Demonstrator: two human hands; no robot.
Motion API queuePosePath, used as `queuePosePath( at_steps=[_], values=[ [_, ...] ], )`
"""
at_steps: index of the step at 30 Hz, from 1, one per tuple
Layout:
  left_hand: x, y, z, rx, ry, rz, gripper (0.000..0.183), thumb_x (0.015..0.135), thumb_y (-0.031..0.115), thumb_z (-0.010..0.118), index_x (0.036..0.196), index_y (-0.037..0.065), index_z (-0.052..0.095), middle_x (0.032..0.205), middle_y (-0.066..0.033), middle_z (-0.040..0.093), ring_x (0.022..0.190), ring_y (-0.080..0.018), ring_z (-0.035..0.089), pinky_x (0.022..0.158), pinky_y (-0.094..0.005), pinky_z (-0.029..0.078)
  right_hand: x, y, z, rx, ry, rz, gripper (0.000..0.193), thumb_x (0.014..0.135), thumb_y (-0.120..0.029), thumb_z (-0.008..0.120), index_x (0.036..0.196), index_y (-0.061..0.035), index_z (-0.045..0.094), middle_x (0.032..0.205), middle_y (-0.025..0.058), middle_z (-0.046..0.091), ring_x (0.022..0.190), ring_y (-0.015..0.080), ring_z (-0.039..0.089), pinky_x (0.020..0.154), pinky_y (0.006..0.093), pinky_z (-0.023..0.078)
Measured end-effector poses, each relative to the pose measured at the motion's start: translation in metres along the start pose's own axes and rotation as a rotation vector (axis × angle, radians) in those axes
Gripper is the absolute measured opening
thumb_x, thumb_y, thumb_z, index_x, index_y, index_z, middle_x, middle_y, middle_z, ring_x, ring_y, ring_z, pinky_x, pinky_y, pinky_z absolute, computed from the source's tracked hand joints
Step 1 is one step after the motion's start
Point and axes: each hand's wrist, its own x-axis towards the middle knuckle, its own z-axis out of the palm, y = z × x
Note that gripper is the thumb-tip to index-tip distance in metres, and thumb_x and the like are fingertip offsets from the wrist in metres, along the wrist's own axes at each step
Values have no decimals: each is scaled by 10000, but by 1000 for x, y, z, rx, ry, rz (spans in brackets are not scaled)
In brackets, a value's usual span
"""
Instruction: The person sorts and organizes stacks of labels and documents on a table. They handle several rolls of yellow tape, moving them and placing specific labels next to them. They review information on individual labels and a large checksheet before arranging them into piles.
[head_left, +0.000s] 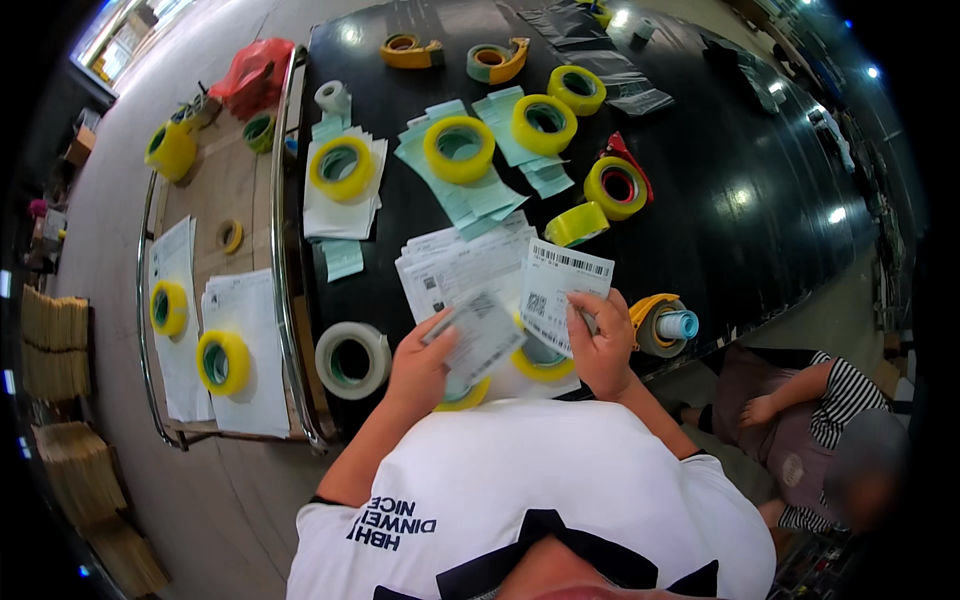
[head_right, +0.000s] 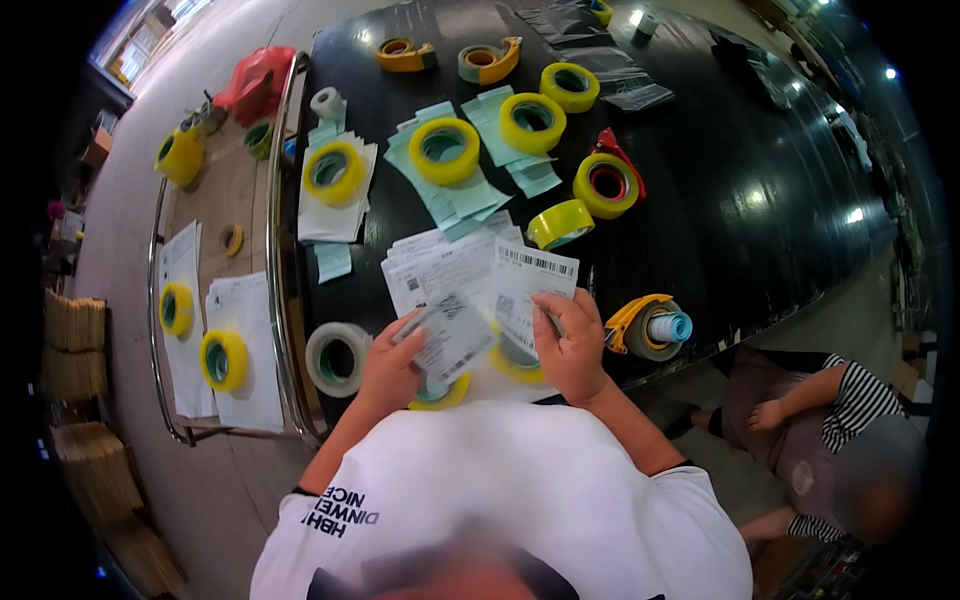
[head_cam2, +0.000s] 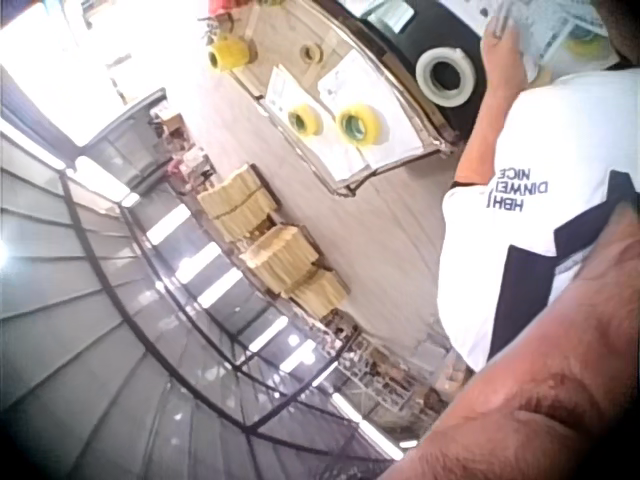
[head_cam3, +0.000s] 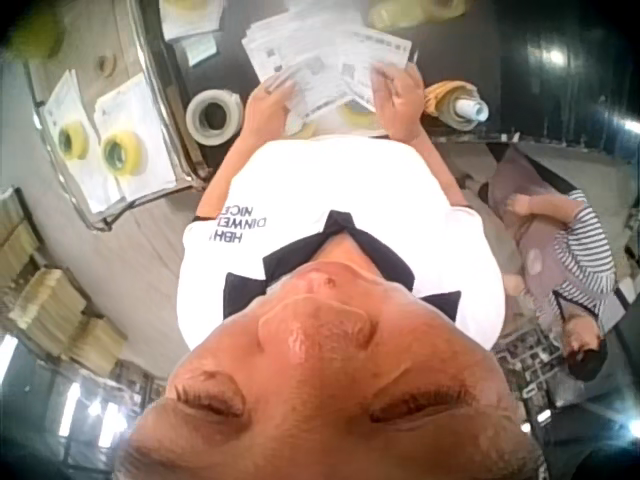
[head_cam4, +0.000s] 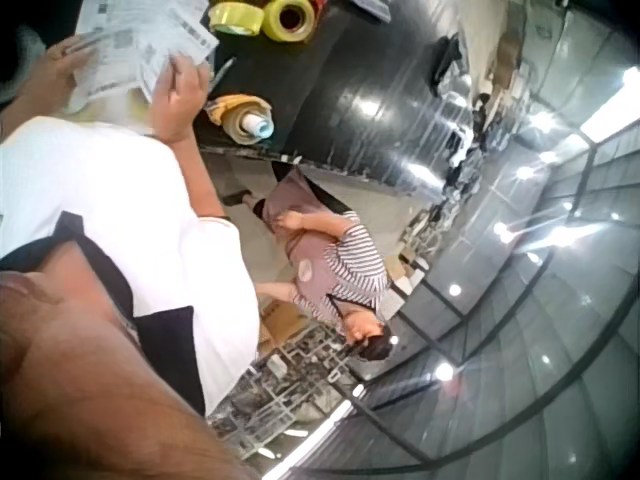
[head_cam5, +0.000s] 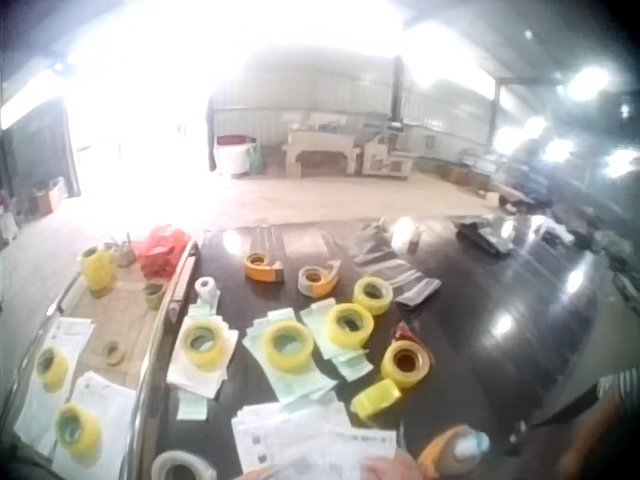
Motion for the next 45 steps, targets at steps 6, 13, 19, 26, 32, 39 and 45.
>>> queuePosePath(
  at_steps=[6, 13, 19, 26, 32, 39, 45],
  values=[
    [7, 22, -7, -171, -47, 116, 275, 944, 36, 579, 1208, -35, 550, 1185, -160, 622, 1074, -241, 629, 954, -391, 510, 15, 34, -3, 396, -185, 333, 147, 897, 60, 568, 1017, -15, 606, 1026, 78, 558, 997, 164, 566, 885, 289, 465],
    [54, -9, 18, 172, 76, 193, 246, 896, 77, 675, 1119, 39, 578, 1346, -120, 497, 1152, -171, 526, 955, -326, 461, 12, 36, 34, 1149, -314, 883, 250, 936, -33, 513, 1182, -26, 553, 1134, 70, 577, 1062, 141, 540, 964, 272, 428],
    [77, -31, 21, 183, 126, 184, 439, 863, 77, 692, 1256, 54, 498, 1441, -142, 371, 1252, -222, 449, 1020, -340, 425, 18, 40, 50, 618, -421, 657, 485, 926, -6, 581, 1360, -2, 365, 1261, 126, 511, 1170, 173, 520, 989, 303, 453],
    [91, -14, 40, 396, 104, 487, 787, 832, -22, 688, 1485, 1, 249, 1363, -179, 422, 1212, -221, 489, 1000, -331, 448, 46, 32, 48, 1018, -281, 909, 609, 921, 7, 608, 1459, -36, 325, 1299, 94, 545, 1163, 164, 548, 993, 306, 456],
    [105, -1, 9, 839, -70, 707, 921, 766, -107, 702, 1519, 47, 192, 1097, -107, 585, 1096, -175, 560, 960, -329, 455, 51, 64, 61, 816, -440, 671, 338, 868, 31, 671, 1192, -28, 598, 1126, 49, 640, 1044, 138, 598, 929, 277, 481],
    [151, -17, -38, 445, 8, 440, 845, 780, -68, 705, 1488, 13, 252, 1146, -105, 601, 1082, -179, 577, 990, -326, 448, 58, 104, 95, 519, -389, 683, 399, 808, -53, 745, 1182, -28, 608, 1123, 90, 647, 996, 158, 615, 854, 284, 497],
    [146, -11, -32, 431, 23, 163, 657, 843, -29, 682, 1418, -31, 366, 1087, -85, 626, 987, -162, 630, 877, -293, 515, 61, 103, 106, 831, -165, 839, 436, 900, -26, 631, 1276, 88, 443, 1128, 144, 635, 978, 168, 635, 860, 300, 530]
  ],
)
